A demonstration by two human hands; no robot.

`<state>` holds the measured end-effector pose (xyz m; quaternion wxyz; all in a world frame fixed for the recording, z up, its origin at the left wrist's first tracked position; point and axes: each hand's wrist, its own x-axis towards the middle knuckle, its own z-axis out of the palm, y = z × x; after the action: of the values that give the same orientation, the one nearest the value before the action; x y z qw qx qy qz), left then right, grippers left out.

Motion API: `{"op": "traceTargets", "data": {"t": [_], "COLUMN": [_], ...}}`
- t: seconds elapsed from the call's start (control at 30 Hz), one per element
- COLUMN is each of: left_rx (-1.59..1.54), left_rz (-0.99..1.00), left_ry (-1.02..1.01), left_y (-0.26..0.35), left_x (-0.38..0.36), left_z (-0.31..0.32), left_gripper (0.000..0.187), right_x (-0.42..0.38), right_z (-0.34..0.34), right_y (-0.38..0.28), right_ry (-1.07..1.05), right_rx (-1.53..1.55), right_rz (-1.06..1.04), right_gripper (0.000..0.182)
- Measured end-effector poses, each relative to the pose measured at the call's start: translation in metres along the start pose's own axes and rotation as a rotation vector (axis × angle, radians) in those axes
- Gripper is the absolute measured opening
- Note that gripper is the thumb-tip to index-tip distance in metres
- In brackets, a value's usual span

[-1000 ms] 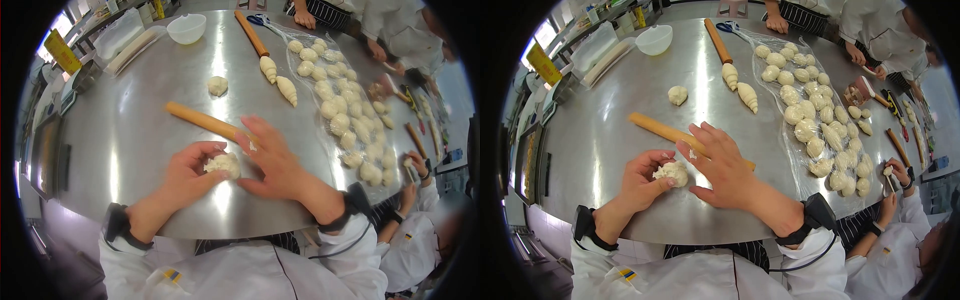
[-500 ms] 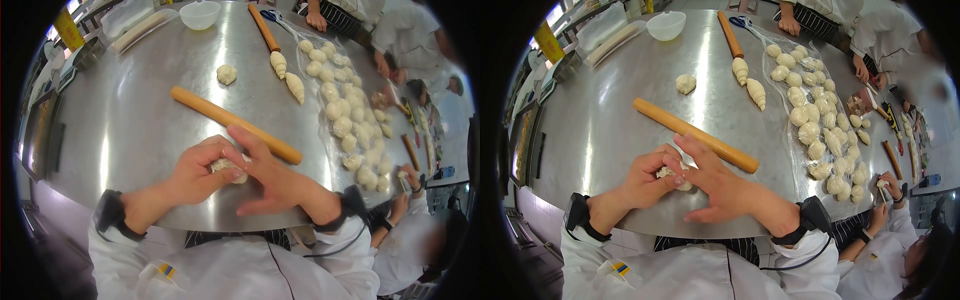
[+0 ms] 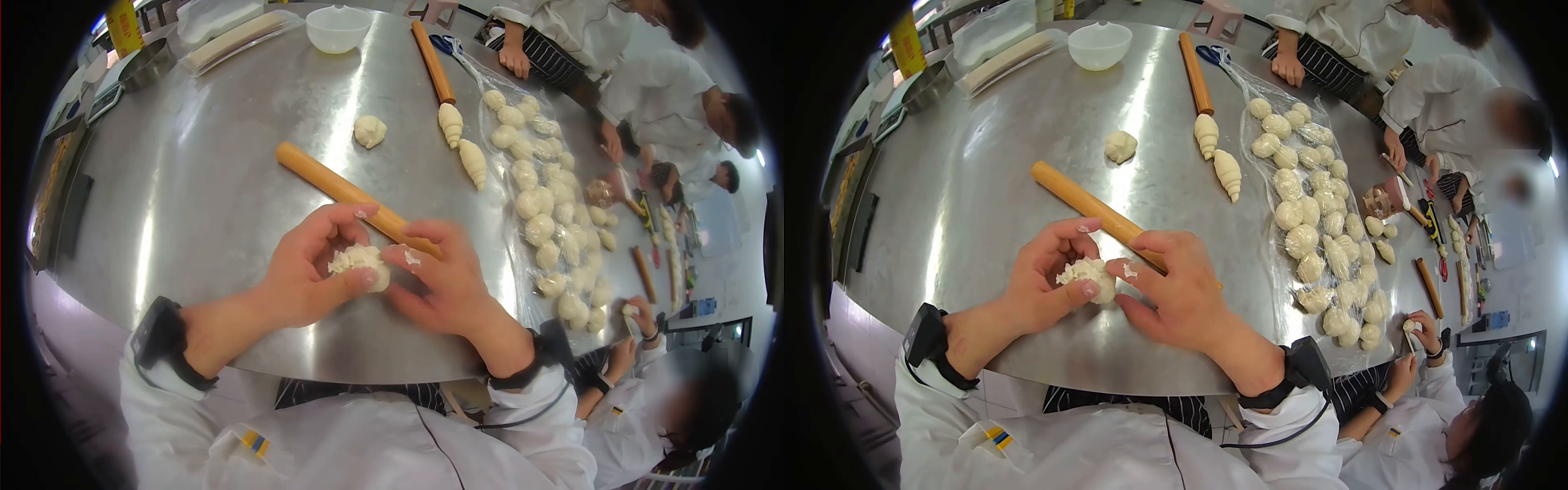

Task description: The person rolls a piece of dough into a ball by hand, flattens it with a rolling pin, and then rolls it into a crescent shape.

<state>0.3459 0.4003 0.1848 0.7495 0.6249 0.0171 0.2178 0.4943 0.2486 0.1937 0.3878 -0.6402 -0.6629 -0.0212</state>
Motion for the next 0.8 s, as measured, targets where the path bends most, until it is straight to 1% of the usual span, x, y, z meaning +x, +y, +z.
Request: {"op": "traceTargets", "data": {"t": [0.07,0.17,0.27,0.37,0.47,0.57,0.67,0.8], "left_rx": [0.011,0.468,0.632,0.638,0.612,0.593,0.364,0.189], "left_rz": [0.021,0.222,0.335,0.348,0.367,0.378,0.183,0.219], "left_ry": [-0.041,-0.191,-0.225,-0.213,-0.216,-0.283,-0.236,-0.17], "left_y": [0.001,0.004,0.004,-0.001,-0.003,-0.005,-0.002,-0.01], "left_x": [-0.003,0.0,0.001,-0.001,0.0,-0.001,-0.003,-0.002], "left_z": [0.001,-0.006,-0.006,-0.005,-0.001,-0.003,-0.004,-0.009], "left_gripper": [0.043,0.048,0.051,0.05,0.046,0.051,0.047,0.049], "right_x": [0.006,0.007,0.007,0.006,0.005,0.003,0.006,0.007], "right_z": [-0.004,-0.003,-0.002,0.002,0.005,0.006,0.003,-0.002], "right_y": [-0.005,-0.003,-0.003,-0.005,-0.009,-0.011,-0.013,-0.007], "right_ry": [0.032,0.032,0.011,-0.014,-0.067,-0.146,-0.152,-0.003], "right_rx": [-0.154,-0.217,-0.263,-0.281,-0.223,-0.1,-0.098,-0.128], "right_rz": [-0.053,-0.13,-0.168,-0.207,-0.213,-0.194,-0.159,-0.2], "right_gripper": [0.039,0.029,0.02,0.02,0.022,0.022,0.022,0.024]}}
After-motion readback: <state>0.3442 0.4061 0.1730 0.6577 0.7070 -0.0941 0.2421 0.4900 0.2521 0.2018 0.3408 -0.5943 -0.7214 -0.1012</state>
